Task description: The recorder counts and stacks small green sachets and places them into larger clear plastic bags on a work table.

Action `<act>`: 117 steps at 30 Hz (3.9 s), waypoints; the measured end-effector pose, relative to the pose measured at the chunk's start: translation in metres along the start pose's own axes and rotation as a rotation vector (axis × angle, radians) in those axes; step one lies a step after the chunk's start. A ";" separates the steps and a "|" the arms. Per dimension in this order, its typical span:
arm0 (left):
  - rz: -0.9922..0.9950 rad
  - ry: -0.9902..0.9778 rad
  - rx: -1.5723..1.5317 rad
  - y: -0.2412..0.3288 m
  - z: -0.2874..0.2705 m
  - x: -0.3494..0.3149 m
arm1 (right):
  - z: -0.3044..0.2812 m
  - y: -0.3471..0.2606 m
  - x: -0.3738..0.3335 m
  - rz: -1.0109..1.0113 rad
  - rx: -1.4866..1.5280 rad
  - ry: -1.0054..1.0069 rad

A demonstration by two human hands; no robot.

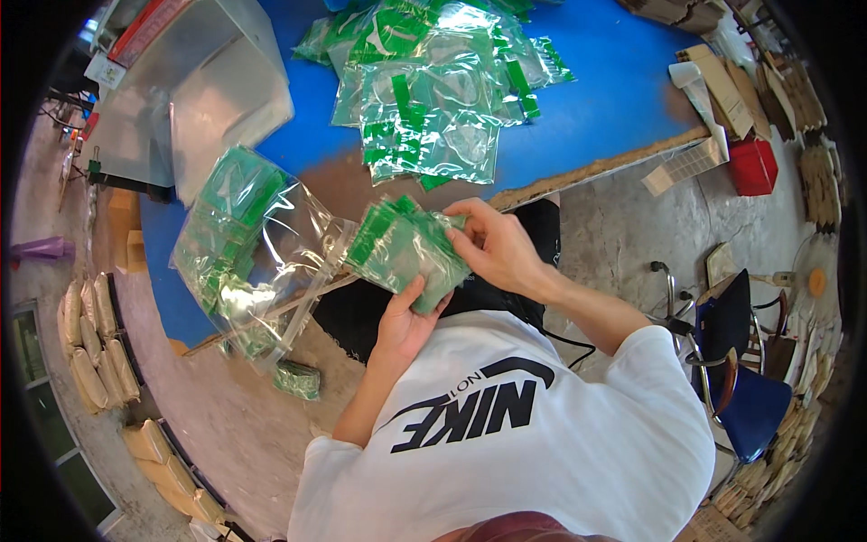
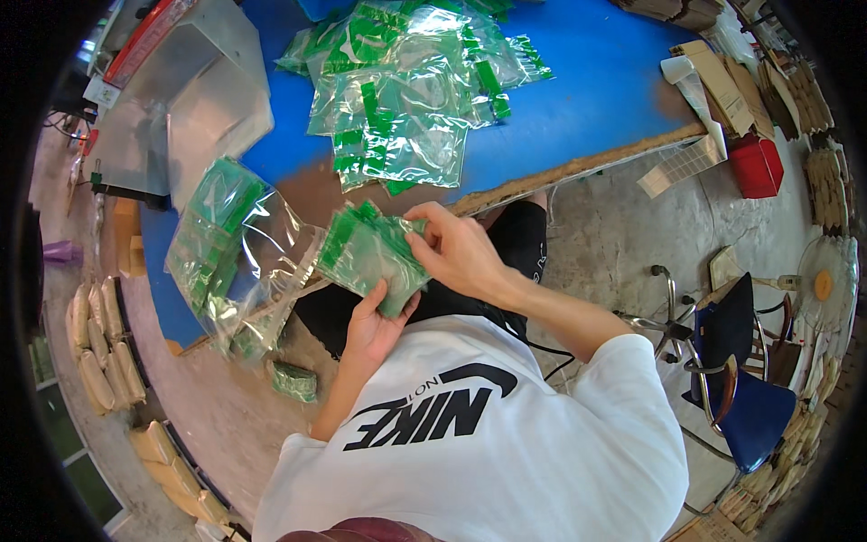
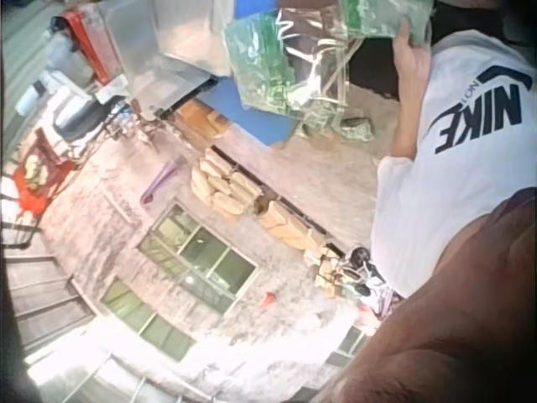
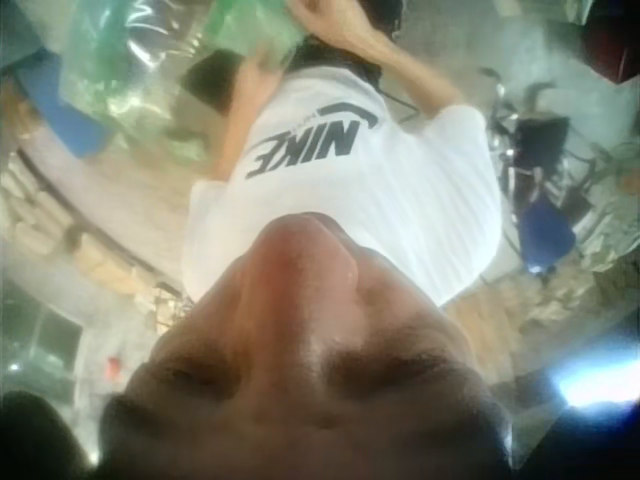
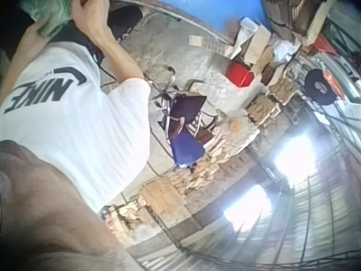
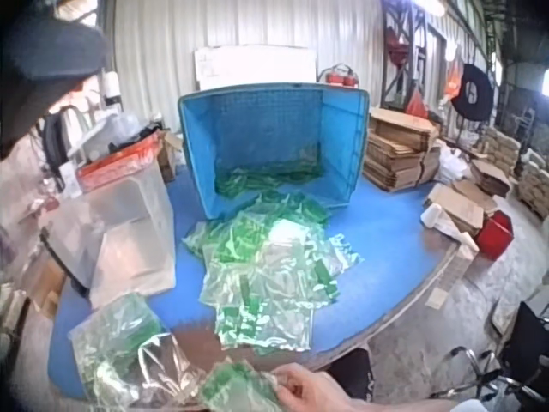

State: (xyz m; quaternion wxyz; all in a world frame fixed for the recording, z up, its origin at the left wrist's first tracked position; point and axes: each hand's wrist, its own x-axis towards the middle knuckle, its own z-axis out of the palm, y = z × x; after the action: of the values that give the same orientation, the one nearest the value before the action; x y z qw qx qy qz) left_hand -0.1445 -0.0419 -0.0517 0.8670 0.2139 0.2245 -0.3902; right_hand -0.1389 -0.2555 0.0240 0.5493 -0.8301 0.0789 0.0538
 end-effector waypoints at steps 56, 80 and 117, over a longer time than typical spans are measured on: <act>0.271 0.013 0.114 0.002 -0.017 -0.022 | 0.000 0.014 0.035 -0.766 -0.666 -0.323; 0.291 0.043 0.121 0.015 -0.047 -0.040 | -0.045 0.002 0.113 -0.924 -0.650 0.035; 0.234 -0.020 0.067 0.005 -0.012 -0.014 | -0.015 0.008 0.057 -0.505 -0.503 0.231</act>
State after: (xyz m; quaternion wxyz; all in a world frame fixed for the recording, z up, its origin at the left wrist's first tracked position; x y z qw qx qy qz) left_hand -0.1511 -0.0240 -0.0527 0.9010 0.2637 0.1761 -0.2960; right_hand -0.0841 -0.2768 0.0122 0.3118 -0.9330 -0.0825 -0.1597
